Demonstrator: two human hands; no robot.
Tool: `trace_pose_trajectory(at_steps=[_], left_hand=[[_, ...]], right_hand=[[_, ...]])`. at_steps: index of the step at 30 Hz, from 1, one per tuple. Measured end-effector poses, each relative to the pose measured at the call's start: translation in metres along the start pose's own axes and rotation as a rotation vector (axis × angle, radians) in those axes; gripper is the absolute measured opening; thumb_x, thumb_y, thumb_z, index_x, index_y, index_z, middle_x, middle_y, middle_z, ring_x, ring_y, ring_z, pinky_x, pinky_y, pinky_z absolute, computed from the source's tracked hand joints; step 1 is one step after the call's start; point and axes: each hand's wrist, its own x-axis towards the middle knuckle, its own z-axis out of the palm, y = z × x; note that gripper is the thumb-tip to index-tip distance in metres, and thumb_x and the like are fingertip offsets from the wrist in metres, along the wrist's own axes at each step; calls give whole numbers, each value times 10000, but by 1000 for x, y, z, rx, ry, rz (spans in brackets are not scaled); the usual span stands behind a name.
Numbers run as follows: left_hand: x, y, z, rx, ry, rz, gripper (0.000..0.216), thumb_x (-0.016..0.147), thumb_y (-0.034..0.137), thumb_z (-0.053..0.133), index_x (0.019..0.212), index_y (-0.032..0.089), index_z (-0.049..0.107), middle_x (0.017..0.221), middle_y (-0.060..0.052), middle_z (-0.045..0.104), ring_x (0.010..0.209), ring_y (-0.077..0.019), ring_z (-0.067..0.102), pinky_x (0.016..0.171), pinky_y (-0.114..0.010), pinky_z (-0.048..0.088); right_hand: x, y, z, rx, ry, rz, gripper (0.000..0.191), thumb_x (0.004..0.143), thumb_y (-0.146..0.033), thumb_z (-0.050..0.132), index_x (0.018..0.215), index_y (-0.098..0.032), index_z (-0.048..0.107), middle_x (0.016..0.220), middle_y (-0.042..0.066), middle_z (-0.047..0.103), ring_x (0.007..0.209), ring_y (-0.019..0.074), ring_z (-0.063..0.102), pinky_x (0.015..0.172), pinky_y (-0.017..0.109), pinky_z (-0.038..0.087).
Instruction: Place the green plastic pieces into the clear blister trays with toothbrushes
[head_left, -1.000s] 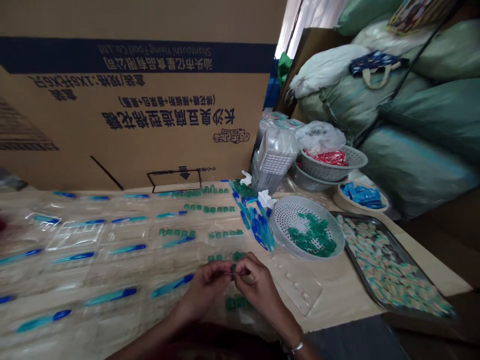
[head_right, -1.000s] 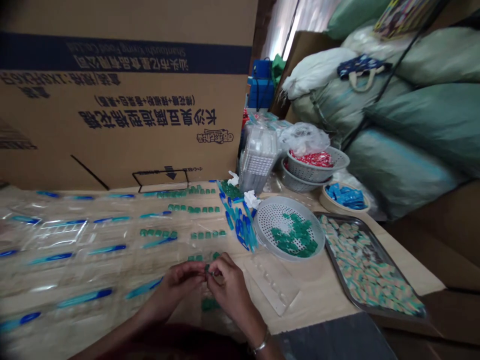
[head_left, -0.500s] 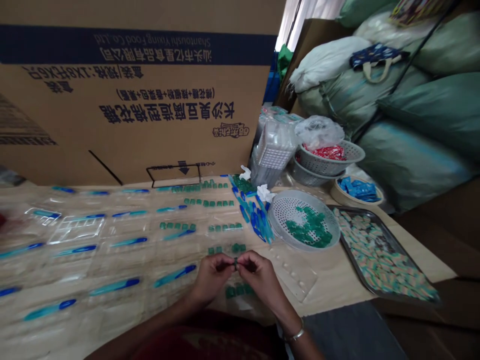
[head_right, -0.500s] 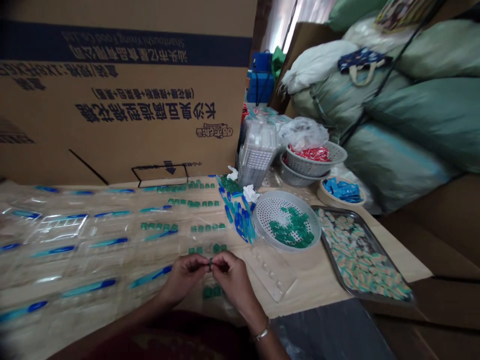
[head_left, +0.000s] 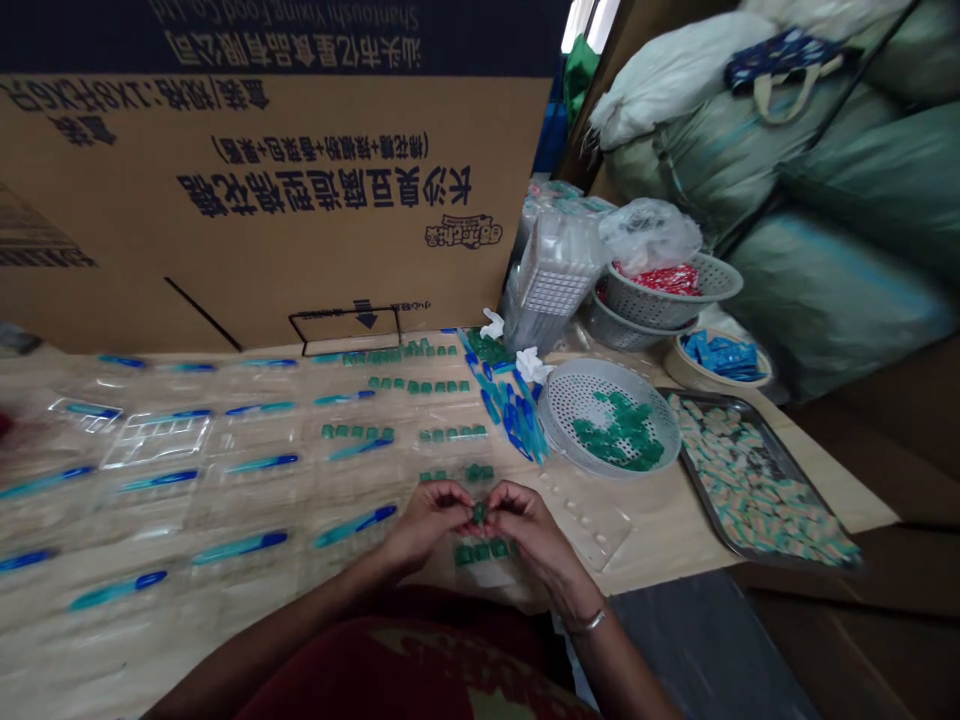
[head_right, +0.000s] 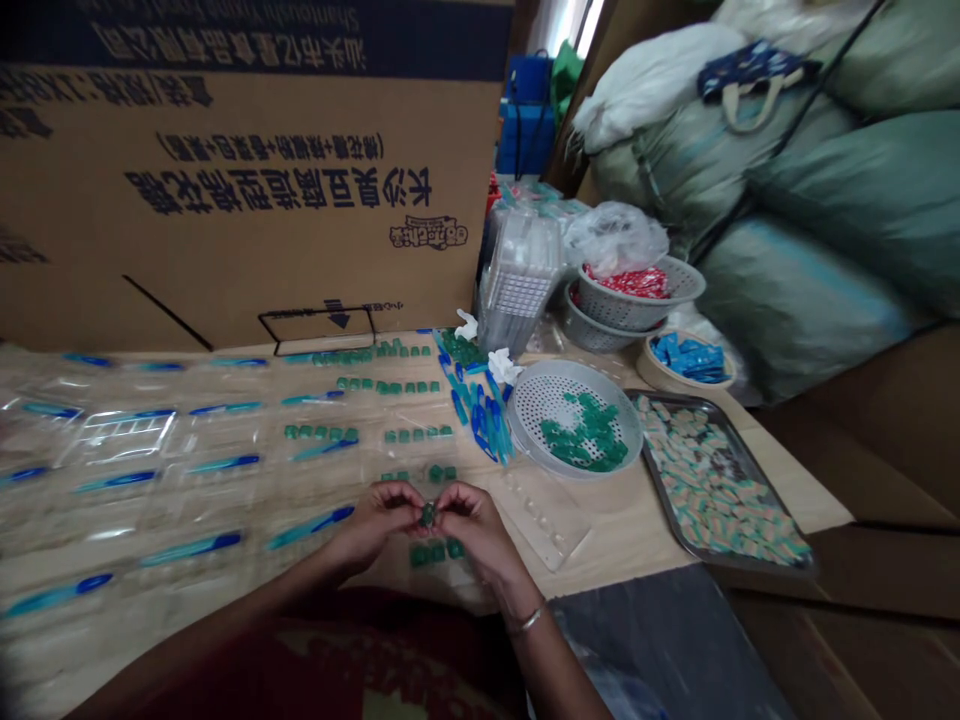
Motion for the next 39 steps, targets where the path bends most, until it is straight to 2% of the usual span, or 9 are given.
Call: trace_pose_trajectory(at_steps=[6,10,17,22,25,28,31,35,39], left_hand=[[-1,6,1,55,-2,54,83,543,167,704,601,145,649,565,13,627,537,-115,553,575,-234,428],[-2,8,-2,25,34,21,49,568,168,671,608,152,648,532,24,612,509,-107,534,553,-227,411],[-5,1,-10,-105,61,-46,193,513,242,774,596,149,627,537,29,604,507,-101,530,566,-235,407],[-2,2,-13,-111,-1,-54,265,522,279,783,638,164,575,554,38,584,515,-115,545,560,-241,404],[4,8,-25,177,50,114,187,615,273,712,748,179,620,697,-4,623,636,-156,567,641,-282,428],[14,13,-42,719,205,352,101,663,165,627,755,199,652,784,-42,634,795,-212,563,795,-339,407],[23,15,-53,1094,166,398,153,680,97,556,714,208,656,785,-51,636,837,-230,561,870,-366,372],[28,14,-56,1264,68,401,171,728,114,518,721,207,661,801,-61,642,835,-223,573,870,-365,379],[29,9,-60,1308,79,471,180,729,129,522,749,217,678,813,-61,646,820,-222,568,802,-346,412]], right_hand=[[-1,-1,5,-12,-10,-33,147,562,-181,664,615,-184,527,559,-57,532,505,88,475,515,196,385],[-2,4,9,83,13,-20,205,630,-316,682,698,-203,525,616,-47,534,536,106,501,546,229,423],[-2,9,13,-179,-22,-243,219,695,-375,682,706,-197,554,738,0,556,685,139,534,627,248,451],[6,3,15,-244,-71,-254,207,733,-362,648,700,-196,528,666,-27,527,608,121,514,562,223,425],[21,-4,10,-411,-58,-334,122,759,-272,609,712,-193,530,683,-25,526,629,124,525,582,226,424],[45,-12,2,-769,-15,-462,57,750,-131,579,739,-185,563,752,-3,548,694,137,539,645,244,427],[67,-16,-1,-1074,-71,-477,121,736,-64,585,762,-182,590,804,21,588,768,164,564,690,261,430],[74,-13,11,-1264,-82,-452,129,737,-60,600,760,-187,607,805,37,617,802,191,579,715,280,438],[67,-17,7,-1271,-33,-502,128,729,-107,633,819,-196,614,841,39,619,840,203,574,742,293,446]])
